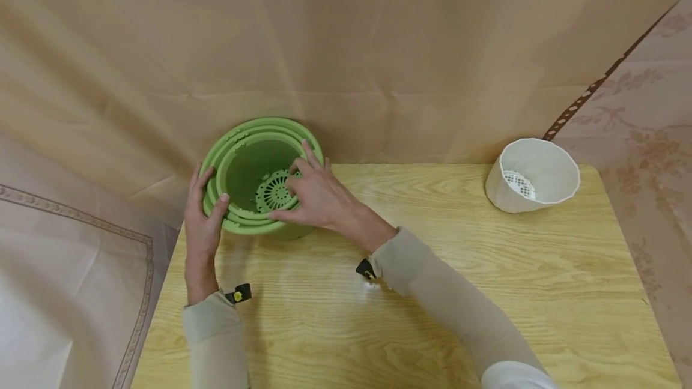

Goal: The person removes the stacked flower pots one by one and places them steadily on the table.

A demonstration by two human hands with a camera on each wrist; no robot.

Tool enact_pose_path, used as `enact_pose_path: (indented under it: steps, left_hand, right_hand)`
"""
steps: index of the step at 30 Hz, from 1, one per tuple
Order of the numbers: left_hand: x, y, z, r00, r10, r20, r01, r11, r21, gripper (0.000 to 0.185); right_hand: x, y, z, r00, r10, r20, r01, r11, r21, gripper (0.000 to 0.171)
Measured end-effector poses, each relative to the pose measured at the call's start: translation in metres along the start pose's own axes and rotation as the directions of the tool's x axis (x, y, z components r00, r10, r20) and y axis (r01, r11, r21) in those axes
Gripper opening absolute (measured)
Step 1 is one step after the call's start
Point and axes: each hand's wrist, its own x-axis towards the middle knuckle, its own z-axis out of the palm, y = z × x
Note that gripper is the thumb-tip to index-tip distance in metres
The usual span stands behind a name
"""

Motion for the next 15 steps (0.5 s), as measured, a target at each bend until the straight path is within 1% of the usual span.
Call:
enact_pose_path:
  steps: [2,7,10,13,15]
  left_hand:
    - [0.000,-0.001,0.000,1.000,0.007,-0.001,-0.007,1.000,-0.009,0.055]
    - [0.001,-0.004,0.000,1.000,0.011,-0.005,-0.011,1.000,-0.028,0.057]
    - [0.001,-0.004,0.000,1.000,0.009,-0.007,-0.009,0.999,-0.031,0.057]
    - [0.001,-0.003,0.000,1.000,0.004,-0.003,-0.004,1.000,-0.022,0.057]
    - [0.000,-0.001,0.000,1.000,0.000,-0.003,0.000,1.000,-0.013,0.057]
  right_hand:
    - [0.001,-0.002,-0.002,1.000,0.013,0.008,-0.013,1.000,0.001,0.059]
    - [0.005,-0.006,-0.009,0.997,0.050,0.058,-0.048,0.998,-0.040,0.062]
    - [0.006,-0.008,-0.011,0.996,0.057,0.069,-0.053,0.997,-0.058,0.063]
    - [0.007,-0.009,-0.011,0.998,0.046,0.041,-0.044,0.997,-0.064,0.060]
    - [0.007,-0.008,-0.008,0.999,0.034,0.001,-0.034,0.998,-0.061,0.058]
